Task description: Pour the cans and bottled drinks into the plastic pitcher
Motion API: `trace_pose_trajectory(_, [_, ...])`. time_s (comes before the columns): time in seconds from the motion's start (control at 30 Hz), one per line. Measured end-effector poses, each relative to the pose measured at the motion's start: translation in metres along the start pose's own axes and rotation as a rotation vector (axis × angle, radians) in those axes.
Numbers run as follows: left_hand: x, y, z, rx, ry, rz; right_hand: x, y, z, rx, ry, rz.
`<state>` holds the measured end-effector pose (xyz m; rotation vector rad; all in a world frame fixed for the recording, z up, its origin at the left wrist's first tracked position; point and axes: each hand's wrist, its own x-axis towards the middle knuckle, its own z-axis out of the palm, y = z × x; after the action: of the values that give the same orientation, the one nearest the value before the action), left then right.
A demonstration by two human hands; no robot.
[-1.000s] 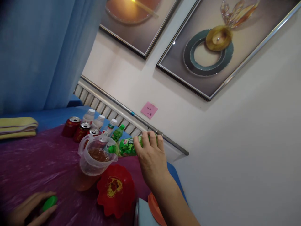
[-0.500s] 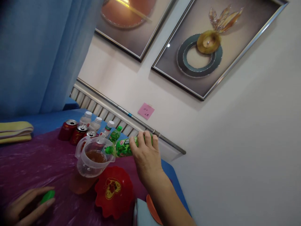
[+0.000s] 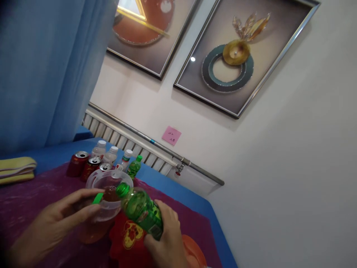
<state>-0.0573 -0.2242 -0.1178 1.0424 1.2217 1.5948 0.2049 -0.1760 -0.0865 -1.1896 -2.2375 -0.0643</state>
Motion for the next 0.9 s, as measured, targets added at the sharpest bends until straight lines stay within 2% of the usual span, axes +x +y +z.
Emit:
trace_pose_trajectory(0.1, [0.001, 0.011, 0.022, -0.167, -0.102, -0.164, -0.023, -0.002, 0.008, 0.057, -0.024, 0.007])
trace_pose_trajectory(0.23, [0.002, 0.004, 0.03, -0.124, -0.186, -0.207, -0.045, 0.009, 0.015, 0.019, -0.011, -0.001])
trace_pose_trajectory(0.37, [0.005, -0.002, 0.025, -0.002, -0.294, -0.174, -0.062, 0.021, 0.016, -0.095, 0.003, -0.013])
trace_pose_trajectory(0.53, [0.005, 0.014, 0.026, 0.124, -0.454, -0.197, -0.075, 0.021, 0.016, -0.182, 0.069, -0.018])
trace_pose_trajectory(0.77, [-0.003, 0.031, 0.038, 0.263, -0.553, -0.131, -0.097, 0.03, 0.026, -0.146, 0.085, -0.012])
trace_pose_trajectory(0.9, [-0.002, 0.036, 0.051, 0.468, -0.671, -0.131, -0.107, 0.035, 0.028, -0.136, 0.126, 0.016])
